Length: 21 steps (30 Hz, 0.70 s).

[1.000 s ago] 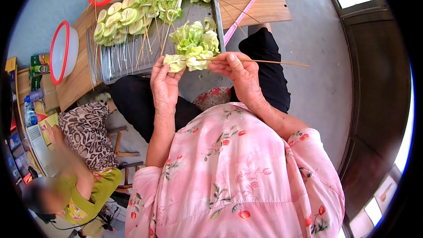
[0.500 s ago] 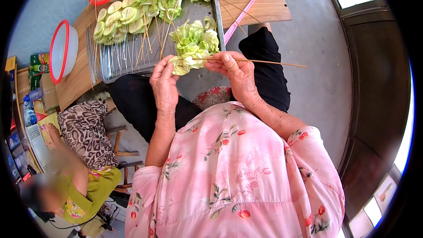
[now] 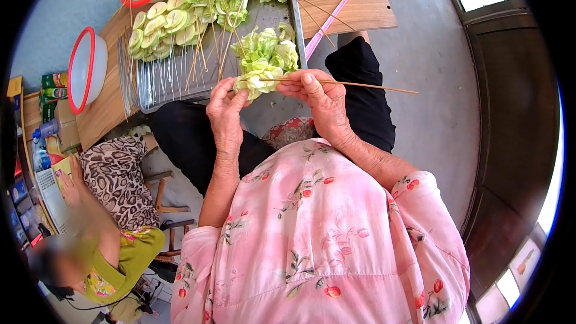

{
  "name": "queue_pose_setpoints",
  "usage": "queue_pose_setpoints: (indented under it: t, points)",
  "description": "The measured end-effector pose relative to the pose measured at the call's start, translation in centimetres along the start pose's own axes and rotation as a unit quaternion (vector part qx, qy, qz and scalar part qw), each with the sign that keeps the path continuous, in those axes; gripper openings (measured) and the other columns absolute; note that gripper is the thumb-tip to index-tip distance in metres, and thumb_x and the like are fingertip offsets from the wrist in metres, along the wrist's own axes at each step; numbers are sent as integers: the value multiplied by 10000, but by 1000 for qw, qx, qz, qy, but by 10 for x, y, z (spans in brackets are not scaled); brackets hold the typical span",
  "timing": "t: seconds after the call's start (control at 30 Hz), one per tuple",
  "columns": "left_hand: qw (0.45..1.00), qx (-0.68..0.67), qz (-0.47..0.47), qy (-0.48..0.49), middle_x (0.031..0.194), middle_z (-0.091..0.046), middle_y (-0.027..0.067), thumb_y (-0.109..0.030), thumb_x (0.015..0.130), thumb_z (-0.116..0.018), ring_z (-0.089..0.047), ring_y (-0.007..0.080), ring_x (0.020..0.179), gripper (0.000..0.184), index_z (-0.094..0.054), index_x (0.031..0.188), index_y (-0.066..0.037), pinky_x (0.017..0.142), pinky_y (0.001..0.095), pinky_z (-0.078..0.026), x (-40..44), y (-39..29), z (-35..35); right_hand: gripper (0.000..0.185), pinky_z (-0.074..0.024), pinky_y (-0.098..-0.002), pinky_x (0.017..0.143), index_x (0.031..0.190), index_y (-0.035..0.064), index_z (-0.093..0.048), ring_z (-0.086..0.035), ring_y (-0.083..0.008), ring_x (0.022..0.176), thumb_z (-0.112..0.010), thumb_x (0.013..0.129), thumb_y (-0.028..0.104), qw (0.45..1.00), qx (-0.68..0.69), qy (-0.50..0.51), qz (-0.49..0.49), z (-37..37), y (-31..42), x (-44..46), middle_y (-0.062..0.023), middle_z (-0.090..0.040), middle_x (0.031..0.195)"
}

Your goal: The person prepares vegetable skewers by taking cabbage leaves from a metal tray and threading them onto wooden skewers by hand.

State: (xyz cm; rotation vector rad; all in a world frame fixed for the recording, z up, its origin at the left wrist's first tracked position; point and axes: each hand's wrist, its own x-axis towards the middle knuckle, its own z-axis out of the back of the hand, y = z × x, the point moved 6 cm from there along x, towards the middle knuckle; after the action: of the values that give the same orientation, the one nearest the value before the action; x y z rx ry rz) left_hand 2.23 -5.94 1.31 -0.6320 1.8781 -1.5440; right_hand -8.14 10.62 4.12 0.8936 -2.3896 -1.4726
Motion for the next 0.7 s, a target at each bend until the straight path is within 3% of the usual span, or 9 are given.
queue_pose_setpoints:
  t: [0.1, 0.3, 0.43, 0.63, 0.7]
  points:
    - [993, 114, -22, -6, 1070, -530, 83, 9, 787, -625, -571, 118, 857, 281, -568, 1062, 23, 720, 246, -487, 3, 4, 5, 367, -502, -365, 852, 993, -55, -570, -636, -251, 906, -497, 924, 297, 1000, -6, 0, 2, -1, 1, -1, -171, -633, 965]
    - [998, 60, -1, -32, 867, -595, 58, -26, 789, -639, -572, 109, 787, 246, -575, 1021, 18, 694, 231, -473, 2, 7, 3, 361, -496, -369, 862, 996, -53, -570, -632, -246, 914, -498, 924, 294, 1000, -4, 11, -7, -4, -4, -3, -164, -633, 961]
    - [992, 108, -39, -58, 833, -610, 47, -29, 797, -632, -564, 95, 757, 210, -578, 995, 16, 685, 223, -464, 0, 7, 4, 359, -498, -366, 859, 996, -53, -570, -632, -246, 913, -500, 923, 292, 1000, 2, 10, -13, -8, -5, -4, -166, -633, 961]
    - [997, 31, -9, -64, 808, -606, 22, -48, 797, -627, -543, 74, 735, 180, -590, 962, 17, 655, 219, -453, 1, -1, 6, 357, -501, -358, 852, 997, -53, -570, -637, -245, 895, -491, 928, 288, 1000, 4, 14, -24, -7, -5, -2, -165, -635, 954]
    - [994, -15, 57, -88, 816, -609, 14, -66, 797, -611, -540, 64, 721, 157, -596, 938, 2, 641, 214, -438, 0, 5, 14, 360, -504, -351, 841, 995, -54, -570, -640, -241, 884, -486, 930, 290, 1000, -18, 16, -13, -5, 1, -2, -159, -637, 949]
